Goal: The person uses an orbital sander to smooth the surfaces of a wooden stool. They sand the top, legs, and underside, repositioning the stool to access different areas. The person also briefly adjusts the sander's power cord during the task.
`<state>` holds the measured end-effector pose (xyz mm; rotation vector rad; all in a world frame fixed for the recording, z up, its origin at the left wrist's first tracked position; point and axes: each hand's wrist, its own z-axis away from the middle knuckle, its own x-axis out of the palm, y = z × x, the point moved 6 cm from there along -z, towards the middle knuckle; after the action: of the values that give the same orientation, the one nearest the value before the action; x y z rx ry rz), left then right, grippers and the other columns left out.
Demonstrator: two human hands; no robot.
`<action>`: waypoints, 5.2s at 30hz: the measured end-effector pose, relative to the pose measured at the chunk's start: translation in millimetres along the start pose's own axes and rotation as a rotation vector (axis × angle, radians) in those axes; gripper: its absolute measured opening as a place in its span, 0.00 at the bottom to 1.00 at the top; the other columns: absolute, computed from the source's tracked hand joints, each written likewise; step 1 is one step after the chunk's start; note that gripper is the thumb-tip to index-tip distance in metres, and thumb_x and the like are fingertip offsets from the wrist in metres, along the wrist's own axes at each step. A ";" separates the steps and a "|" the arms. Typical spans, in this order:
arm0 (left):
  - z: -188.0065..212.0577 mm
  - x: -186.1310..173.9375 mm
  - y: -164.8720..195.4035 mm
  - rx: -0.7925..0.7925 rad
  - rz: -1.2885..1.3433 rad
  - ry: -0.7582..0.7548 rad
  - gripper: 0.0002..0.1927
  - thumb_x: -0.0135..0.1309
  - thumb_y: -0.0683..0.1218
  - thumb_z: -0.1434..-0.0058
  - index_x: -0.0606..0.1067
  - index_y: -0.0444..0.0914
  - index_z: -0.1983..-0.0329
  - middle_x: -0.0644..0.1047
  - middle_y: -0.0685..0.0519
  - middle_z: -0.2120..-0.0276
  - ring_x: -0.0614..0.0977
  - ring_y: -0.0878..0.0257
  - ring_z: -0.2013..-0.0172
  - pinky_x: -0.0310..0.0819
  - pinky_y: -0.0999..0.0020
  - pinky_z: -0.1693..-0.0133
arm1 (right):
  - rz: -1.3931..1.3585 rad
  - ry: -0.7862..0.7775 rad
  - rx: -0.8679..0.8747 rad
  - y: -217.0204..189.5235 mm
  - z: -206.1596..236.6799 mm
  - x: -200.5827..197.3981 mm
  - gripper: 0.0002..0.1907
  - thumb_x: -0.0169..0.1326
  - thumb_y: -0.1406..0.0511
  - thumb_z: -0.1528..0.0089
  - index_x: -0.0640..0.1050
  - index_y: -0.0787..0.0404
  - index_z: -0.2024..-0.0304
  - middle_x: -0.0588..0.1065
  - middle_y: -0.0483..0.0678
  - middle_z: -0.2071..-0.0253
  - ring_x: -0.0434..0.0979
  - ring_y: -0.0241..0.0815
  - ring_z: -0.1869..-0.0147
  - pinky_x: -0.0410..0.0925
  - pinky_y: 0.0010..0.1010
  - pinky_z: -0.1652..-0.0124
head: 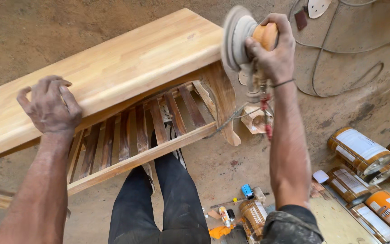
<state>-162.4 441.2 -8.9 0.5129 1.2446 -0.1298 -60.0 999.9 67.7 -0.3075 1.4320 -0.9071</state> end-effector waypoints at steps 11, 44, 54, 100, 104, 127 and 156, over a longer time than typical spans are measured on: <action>0.3 18.5 -28.1 0.103 -0.124 0.045 0.12 0.39 0.40 0.29 0.75 0.45 0.59 0.77 0.55 0.52 0.76 0.68 0.49 0.53 0.58 0.30 | -0.727 -0.177 0.313 75.1 2.7 11.9 0.25 0.61 0.61 0.41 0.70 0.56 0.43 0.77 0.42 0.50 0.81 0.35 0.49 0.77 0.27 0.48; 22.0 34.5 -26.9 0.030 -0.148 0.014 0.14 0.38 0.42 0.28 0.76 0.44 0.64 0.80 0.59 0.58 0.77 0.68 0.59 0.58 0.61 0.35 | -0.658 -0.388 0.304 75.2 -50.4 26.0 0.20 0.62 0.61 0.36 0.72 0.57 0.45 0.73 0.46 0.53 0.72 0.35 0.52 0.71 0.25 0.48; 10.8 29.7 -18.4 0.022 -0.159 0.023 0.16 0.38 0.43 0.26 0.77 0.44 0.63 0.81 0.59 0.59 0.79 0.69 0.60 0.58 0.61 0.34 | -0.693 -0.362 0.418 89.7 -61.5 36.8 0.24 0.62 0.58 0.42 0.73 0.55 0.44 0.73 0.48 0.52 0.76 0.40 0.48 0.75 0.30 0.48; 16.3 41.5 -27.5 -0.061 -0.184 0.012 0.17 0.38 0.44 0.24 0.78 0.45 0.63 0.82 0.57 0.60 0.79 0.71 0.63 0.59 0.61 0.35 | 0.609 -0.057 0.087 -92.8 -31.2 18.3 0.29 0.71 0.50 0.39 0.72 0.50 0.43 0.67 0.55 0.50 0.79 0.52 0.52 0.78 0.37 0.62; 10.6 34.3 -21.2 -0.070 -0.157 0.002 0.17 0.37 0.45 0.24 0.78 0.45 0.63 0.82 0.57 0.61 0.77 0.70 0.66 0.59 0.62 0.36 | 0.688 -0.360 0.219 -69.5 -89.7 19.7 0.30 0.71 0.49 0.43 0.75 0.51 0.44 0.73 0.59 0.54 0.78 0.55 0.53 0.74 0.45 0.56; 4.5 25.6 -10.6 -0.087 -0.163 0.021 0.16 0.38 0.45 0.25 0.77 0.45 0.62 0.81 0.58 0.60 0.79 0.69 0.63 0.60 0.60 0.35 | 0.856 -1.037 0.470 -82.5 -151.4 96.6 0.33 0.65 0.48 0.50 0.77 0.42 0.42 0.81 0.53 0.50 0.82 0.51 0.52 0.75 0.47 0.53; -0.8 15.7 -7.4 -0.067 -0.112 0.063 0.15 0.39 0.45 0.27 0.77 0.44 0.62 0.81 0.58 0.59 0.79 0.68 0.63 0.59 0.58 0.37 | 0.904 -0.579 0.432 -86.3 -134.0 42.6 0.29 0.64 0.44 0.46 0.77 0.47 0.48 0.79 0.53 0.55 0.80 0.51 0.54 0.73 0.50 0.56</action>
<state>-160.7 437.8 -25.9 0.3918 1.3357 -0.1672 -219.7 958.7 73.6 0.3701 0.6710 -0.3047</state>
